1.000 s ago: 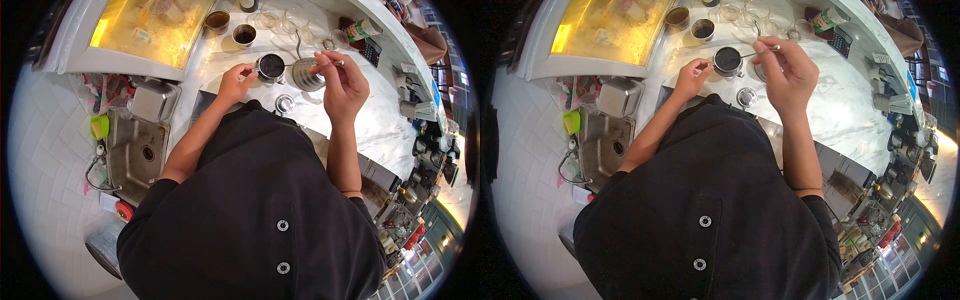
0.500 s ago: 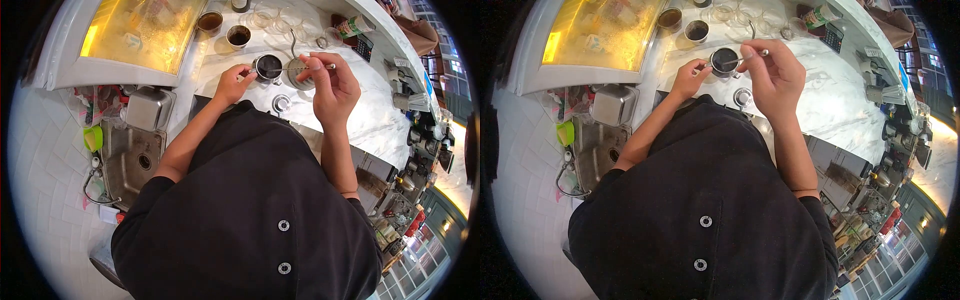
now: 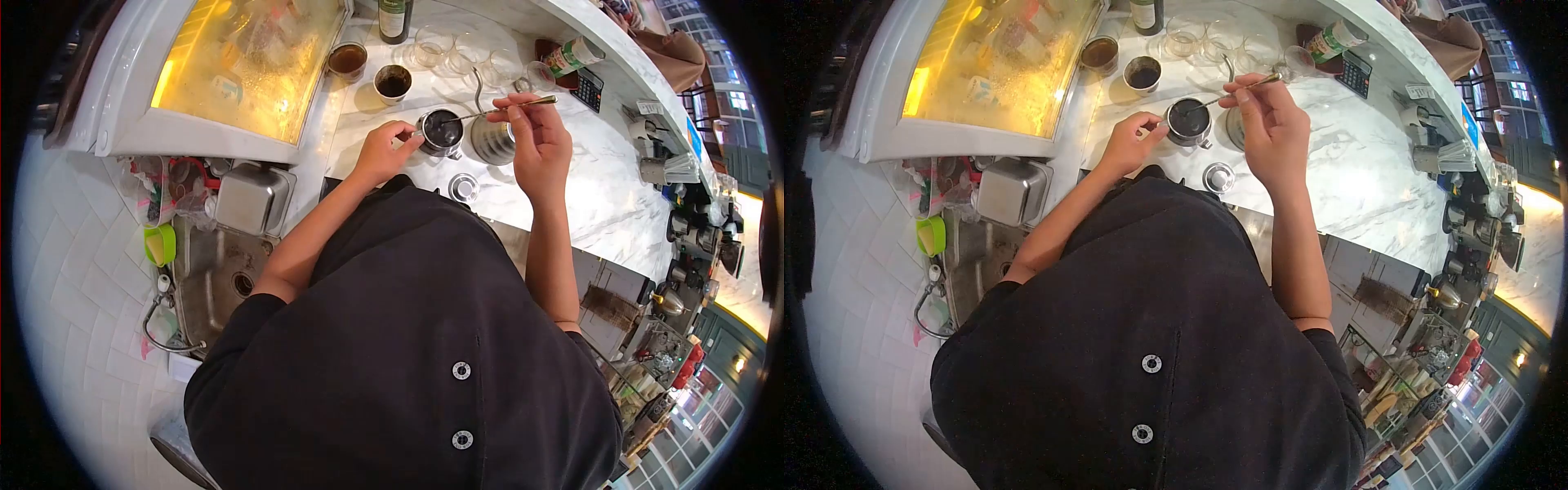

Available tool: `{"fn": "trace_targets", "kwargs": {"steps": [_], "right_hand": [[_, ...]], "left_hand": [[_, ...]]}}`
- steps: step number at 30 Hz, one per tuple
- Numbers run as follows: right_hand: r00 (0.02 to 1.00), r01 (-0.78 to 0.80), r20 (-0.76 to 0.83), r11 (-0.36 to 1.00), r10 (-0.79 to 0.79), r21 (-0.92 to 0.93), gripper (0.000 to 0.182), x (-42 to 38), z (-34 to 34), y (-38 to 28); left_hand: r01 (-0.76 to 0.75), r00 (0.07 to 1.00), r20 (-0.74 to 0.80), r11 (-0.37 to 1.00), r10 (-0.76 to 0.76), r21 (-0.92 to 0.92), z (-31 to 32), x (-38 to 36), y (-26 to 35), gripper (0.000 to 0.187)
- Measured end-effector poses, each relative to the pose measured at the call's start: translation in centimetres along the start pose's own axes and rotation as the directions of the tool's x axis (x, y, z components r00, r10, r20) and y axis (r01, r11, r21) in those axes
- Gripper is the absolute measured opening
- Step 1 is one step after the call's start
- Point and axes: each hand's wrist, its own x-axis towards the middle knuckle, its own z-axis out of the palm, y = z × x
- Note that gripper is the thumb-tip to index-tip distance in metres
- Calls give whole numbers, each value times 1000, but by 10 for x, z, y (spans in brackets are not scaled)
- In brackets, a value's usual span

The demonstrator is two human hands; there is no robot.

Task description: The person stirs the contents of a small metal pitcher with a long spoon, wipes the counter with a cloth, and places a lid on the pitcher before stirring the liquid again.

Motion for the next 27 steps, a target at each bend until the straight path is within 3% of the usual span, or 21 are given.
{"fn": "trace_targets", "kwargs": {"steps": [13, 18, 27], "right_hand": [[997, 59, -45, 983, -68, -175, 11, -4, -8, -2], [989, 142, -4, 953, -149, -266, 7, -10, -11, 1], [974, 225, 68, 938, -215, -265, 12, -8, 4, -9]], "left_hand": [[22, 1000, 1, 1000, -22, -11, -1, 5, -1, 28], [34, 999, -10, 999, -34, 11, -3, 6, 1, 28], [32, 999, 1, 999, -32, -37, -2, 14, -4, 29]]}}
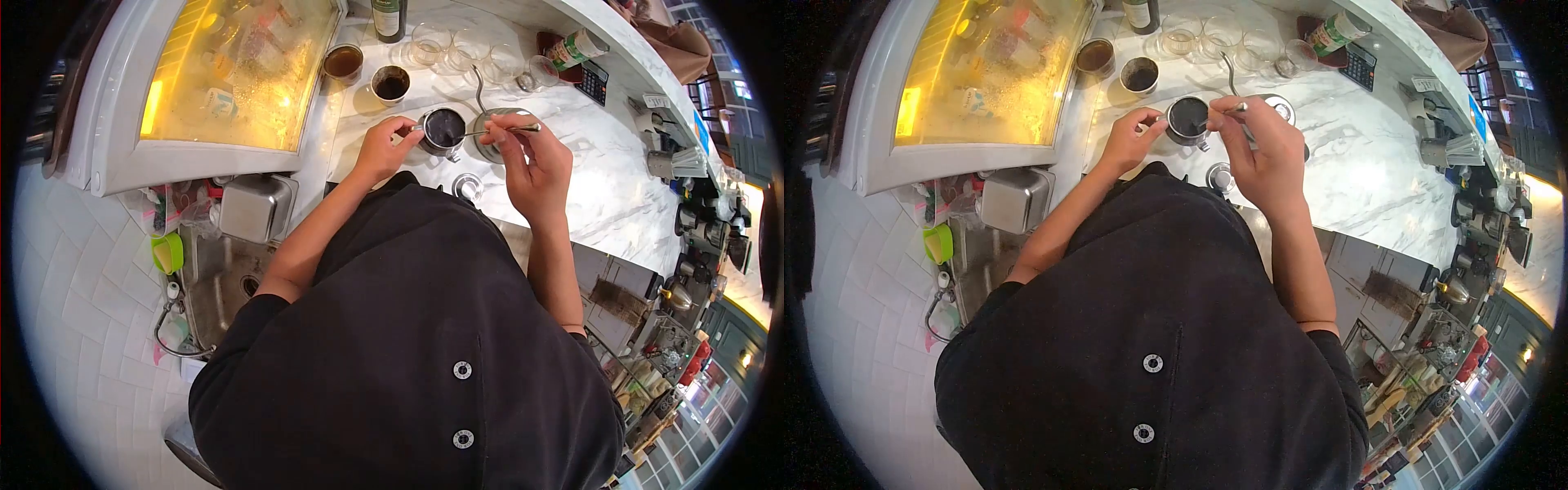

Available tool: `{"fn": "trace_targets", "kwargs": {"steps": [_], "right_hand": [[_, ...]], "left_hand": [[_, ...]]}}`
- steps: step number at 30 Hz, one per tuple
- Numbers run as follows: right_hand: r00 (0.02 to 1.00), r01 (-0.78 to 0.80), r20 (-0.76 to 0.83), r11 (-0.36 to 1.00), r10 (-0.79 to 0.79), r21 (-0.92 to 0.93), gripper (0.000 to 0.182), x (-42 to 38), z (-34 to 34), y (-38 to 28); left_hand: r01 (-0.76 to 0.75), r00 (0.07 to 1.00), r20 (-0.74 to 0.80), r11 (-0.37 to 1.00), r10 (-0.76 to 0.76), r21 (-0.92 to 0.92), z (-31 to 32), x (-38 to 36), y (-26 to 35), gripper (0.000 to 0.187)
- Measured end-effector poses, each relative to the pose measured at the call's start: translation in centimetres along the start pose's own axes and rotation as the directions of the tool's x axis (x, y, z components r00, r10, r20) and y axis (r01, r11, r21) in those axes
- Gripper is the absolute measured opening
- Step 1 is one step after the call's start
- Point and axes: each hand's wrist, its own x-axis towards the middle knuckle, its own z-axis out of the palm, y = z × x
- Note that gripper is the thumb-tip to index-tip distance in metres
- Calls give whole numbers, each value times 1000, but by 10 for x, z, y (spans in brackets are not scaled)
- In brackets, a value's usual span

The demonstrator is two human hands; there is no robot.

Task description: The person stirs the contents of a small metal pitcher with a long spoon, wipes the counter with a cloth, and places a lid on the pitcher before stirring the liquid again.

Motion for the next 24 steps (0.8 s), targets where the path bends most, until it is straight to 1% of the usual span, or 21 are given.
{"fn": "trace_targets", "kwargs": {"steps": [4, 6, 7, 9, 10, 12, 16, 18, 21, 24], "right_hand": [[1000, 5, 0, 1000, -5, -4, 10, 4, 4, 6], [998, -29, -50, 999, 29, 16, 7, 5, 5, 11], [998, -29, -47, 999, 30, 18, 7, 4, 5, 12], [986, -112, -112, 985, 127, 135, 6, 4, 4, 13], [986, -112, -110, 984, 127, 135, 6, 2, 4, 16], [986, -74, -133, 977, 102, 202, 7, -1, 4, 20], [984, -77, -139, 972, 110, 221, 7, -1, 10, 16], [983, -29, -168, 958, 79, 284, 7, 1, 14, 18], [972, -66, -201, 961, 122, 268, 7, 3, 15, 21], [965, -33, -239, 951, 110, 306, 10, 5, 14, 28]], "left_hand": [[11, 1000, -9, 1000, -11, 19, 0, 1, 2, 27], [21, 1000, -11, 1000, -21, 22, 0, 1, 2, 27], [24, 1000, -12, 1000, -24, 18, 0, 1, 2, 27], [29, 999, -15, 999, -29, 15, -1, 0, 3, 27], [21, 1000, -18, 1000, -21, 13, -1, 0, 5, 27], [13, 1000, -19, 1000, -13, 10, 0, 0, 4, 27], [9, 1000, -22, 1000, -9, 8, 1, 0, 3, 27], [14, 1000, -26, 1000, -13, 10, 1, 0, 4, 28], [16, 1000, -26, 1000, -15, 19, 2, -1, 2, 28], [8, 999, -33, 1000, -7, 28, 2, -1, 0, 28]]}}
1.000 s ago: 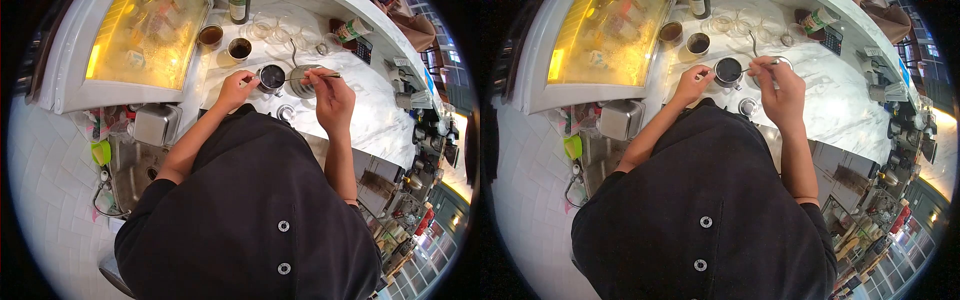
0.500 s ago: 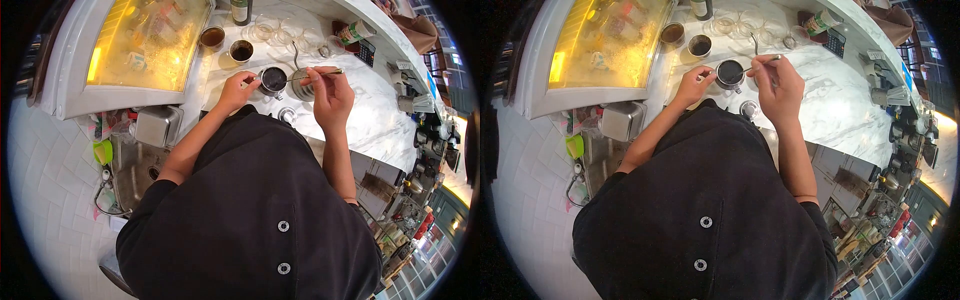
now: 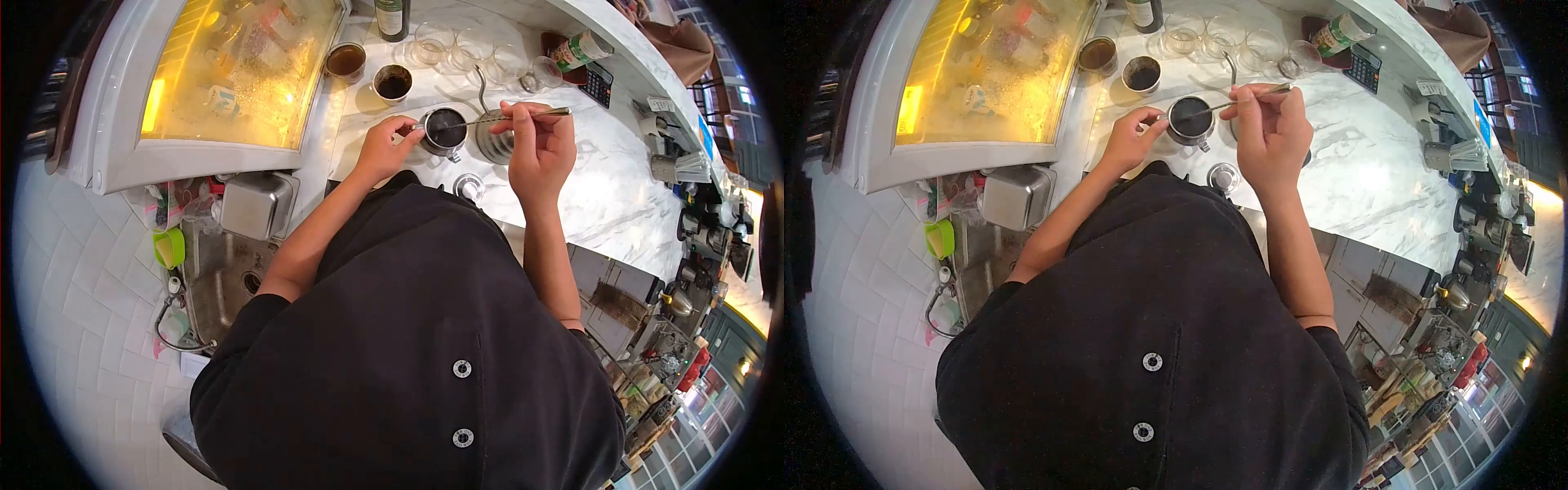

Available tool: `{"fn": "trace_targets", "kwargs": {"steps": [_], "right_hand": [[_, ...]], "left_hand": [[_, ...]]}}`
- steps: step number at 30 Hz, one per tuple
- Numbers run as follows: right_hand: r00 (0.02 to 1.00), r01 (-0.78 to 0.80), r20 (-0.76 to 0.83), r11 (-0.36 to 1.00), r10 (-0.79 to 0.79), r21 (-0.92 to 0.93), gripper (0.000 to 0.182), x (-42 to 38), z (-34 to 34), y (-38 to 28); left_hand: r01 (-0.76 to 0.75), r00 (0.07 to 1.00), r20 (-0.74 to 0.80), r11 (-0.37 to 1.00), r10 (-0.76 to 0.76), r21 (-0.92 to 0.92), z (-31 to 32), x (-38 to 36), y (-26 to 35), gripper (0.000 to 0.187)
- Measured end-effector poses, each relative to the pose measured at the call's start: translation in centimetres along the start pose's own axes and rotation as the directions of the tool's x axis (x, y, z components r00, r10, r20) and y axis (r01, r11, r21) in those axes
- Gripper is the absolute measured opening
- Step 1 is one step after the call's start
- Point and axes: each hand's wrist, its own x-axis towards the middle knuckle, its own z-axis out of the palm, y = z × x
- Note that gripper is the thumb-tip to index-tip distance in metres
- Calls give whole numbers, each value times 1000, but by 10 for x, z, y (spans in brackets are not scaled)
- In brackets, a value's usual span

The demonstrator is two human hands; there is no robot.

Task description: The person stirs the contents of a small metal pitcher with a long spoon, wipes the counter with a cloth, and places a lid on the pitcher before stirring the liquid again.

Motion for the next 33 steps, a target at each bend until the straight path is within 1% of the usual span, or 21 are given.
{"fn": "trace_targets", "kwargs": {"steps": [4, 7, 11, 15, 18, 21, 22, 23, 25, 27, 28, 31, 32, 33], "right_hand": [[999, -5, -37, 1000, 5, -1, 13, 1, -5, 1], [996, -48, -73, 998, 45, -29, 14, 1, -7, 0], [993, -27, -116, 999, 24, -29, 15, -2, -9, 4], [985, -40, -172, 998, 31, -51, 16, -7, -11, 7], [984, -42, -174, 995, 26, -89, 16, -10, -14, 4], [982, -12, -191, 998, -1, -69, 17, -13, -14, 1], [982, -15, -191, 997, 1, -71, 17, -15, -14, -2], [983, -22, -183, 996, 6, -85, 17, -17, -13, -6], [984, -29, -176, 994, 11, -102, 17, -22, -12, -10], [994, 38, -102, 995, -48, -96, 17, -26, -10, -12], [993, 40, -105, 994, -50, -99, 17, -28, -8, -14], [997, 80, -4, 987, -81, -141, 17, -32, -2, -23], [997, 82, -4, 986, -83, -142, 17, -32, -1, -22], [996, 86, 29, 988, -83, -125, 18, -31, 1, -20]], "left_hand": [[-11, 1000, 8, 1000, 11, -5, 0, -1, -2, 28], [0, 1000, 14, 1000, 0, -8, 0, -2, 1, 28], [24, 1000, 18, 1000, -24, -18, 0, -2, 0, 28], [6, 1000, 26, 1000, -6, -21, -1, -3, -2, 29], [14, 999, 40, 1000, -13, -14, -3, -5, -1, 29], [16, 999, 48, 999, -15, -35, -2, -8, 1, 29], [4, 1000, 28, 999, -3, -38, -1, -9, 1, 29], [-9, 1000, 8, 999, 10, -40, -1, -10, 1, 29], [-8, 1000, 17, 1000, 8, -26, -2, -11, -2, 28], [-13, 1000, 27, 1000, 13, -14, -1, -11, -3, 28], [-3, 999, 34, 1000, 4, -19, -1, -11, -3, 28], [6, 999, 42, 999, -5, -34, -1, -12, -3, 27], [7, 999, 44, 999, -5, -43, -1, -12, -2, 27], [4, 999, 44, 999, -2, -43, -2, -11, -4, 27]]}}
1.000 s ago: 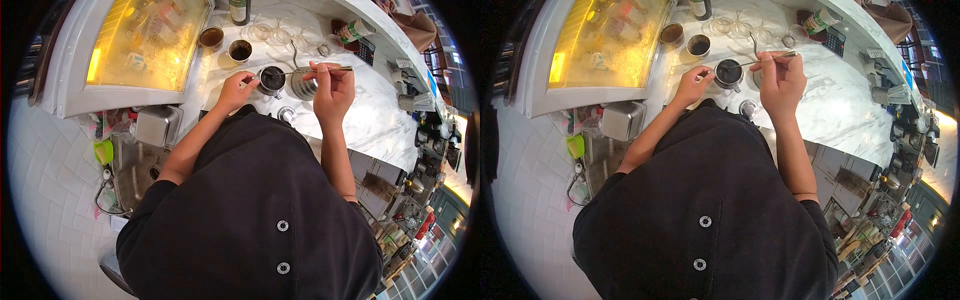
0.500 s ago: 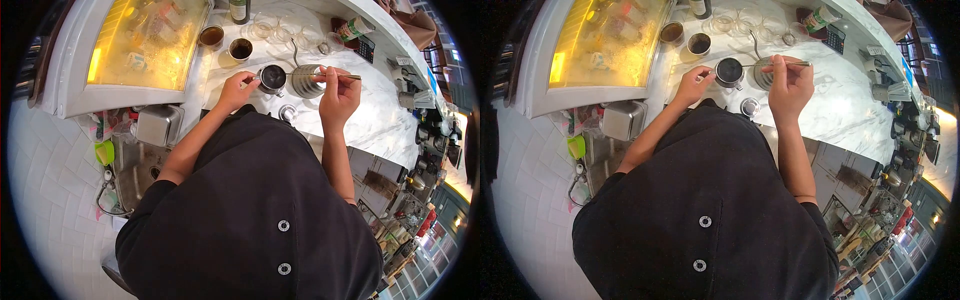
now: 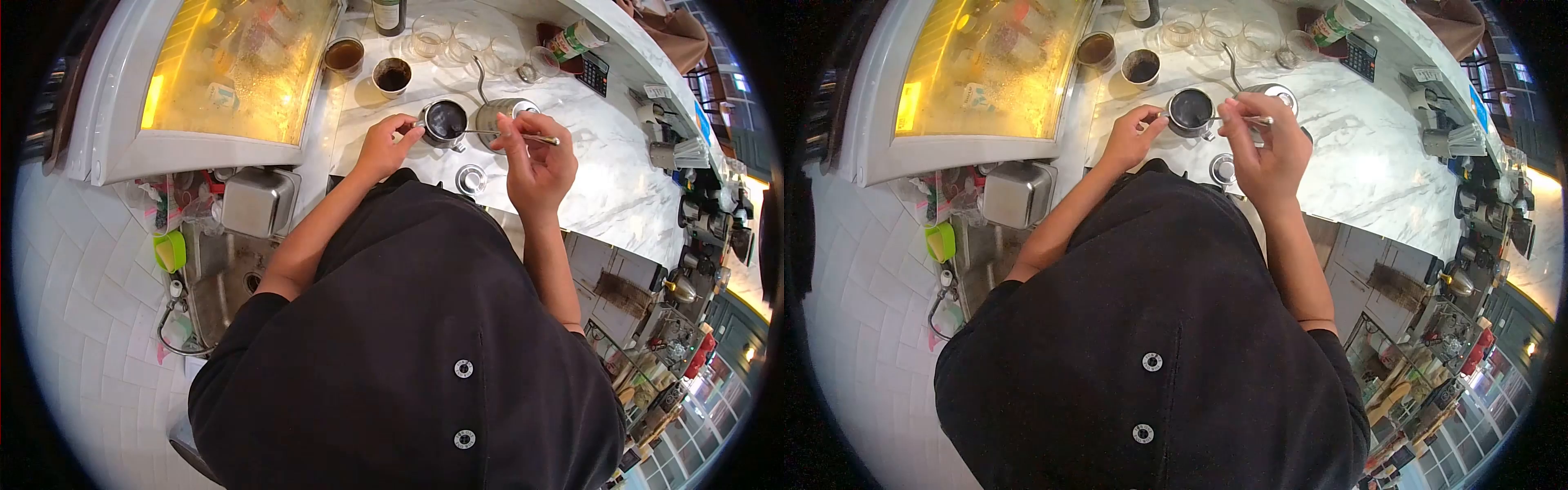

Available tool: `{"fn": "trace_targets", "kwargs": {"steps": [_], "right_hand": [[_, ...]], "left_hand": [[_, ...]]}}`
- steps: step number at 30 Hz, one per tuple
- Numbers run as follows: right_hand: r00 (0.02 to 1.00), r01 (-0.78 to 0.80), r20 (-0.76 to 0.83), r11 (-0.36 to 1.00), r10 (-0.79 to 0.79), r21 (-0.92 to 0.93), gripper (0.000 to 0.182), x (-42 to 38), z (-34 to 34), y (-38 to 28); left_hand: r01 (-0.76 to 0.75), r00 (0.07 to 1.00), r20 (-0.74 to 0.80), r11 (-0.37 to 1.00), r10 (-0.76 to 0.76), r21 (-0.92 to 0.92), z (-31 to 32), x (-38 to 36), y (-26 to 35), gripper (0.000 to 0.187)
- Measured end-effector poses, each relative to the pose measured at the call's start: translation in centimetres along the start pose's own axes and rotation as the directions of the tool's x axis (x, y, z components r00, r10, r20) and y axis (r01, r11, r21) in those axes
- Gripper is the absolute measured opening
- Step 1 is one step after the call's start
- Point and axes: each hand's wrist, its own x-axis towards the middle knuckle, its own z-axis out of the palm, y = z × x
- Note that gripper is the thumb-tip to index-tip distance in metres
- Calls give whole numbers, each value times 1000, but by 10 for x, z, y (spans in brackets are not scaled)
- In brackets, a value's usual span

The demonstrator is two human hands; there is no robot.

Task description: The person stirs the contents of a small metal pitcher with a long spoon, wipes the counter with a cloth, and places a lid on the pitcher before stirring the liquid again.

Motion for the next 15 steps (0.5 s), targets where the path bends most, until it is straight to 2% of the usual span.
{"fn": "trace_targets", "kwargs": {"steps": [3, 5, 6, 9, 11, 15], "right_hand": [[998, 51, 38, 998, -52, 28, 18, 8, 6, 0], [989, 97, 121, 990, -84, -102, 14, 13, 7, 0], [989, 98, 123, 990, -85, -102, 14, 17, 8, 0], [992, 47, 116, 997, -40, -60, 7, 25, 12, 4], [993, -107, 56, 985, 100, 137, 5, 27, 13, 6], [991, -131, 16, 978, 130, 164, 10, 31, 11, 4]], "left_hand": [[18, 1000, 9, 1000, -18, 20, 0, 0, -1, 29], [7, 1000, -10, 999, -7, 37, -1, -1, 2, 32], [7, 1000, -11, 999, -7, 37, -1, -2, 3, 32], [11, 1000, -10, 1000, -11, 2, -3, -3, 5, 35], [-5, 1000, -1, 1000, 5, 19, -5, -3, 6, 35], [-24, 1000, 8, 999, 23, 29, -5, -4, 5, 35]]}}
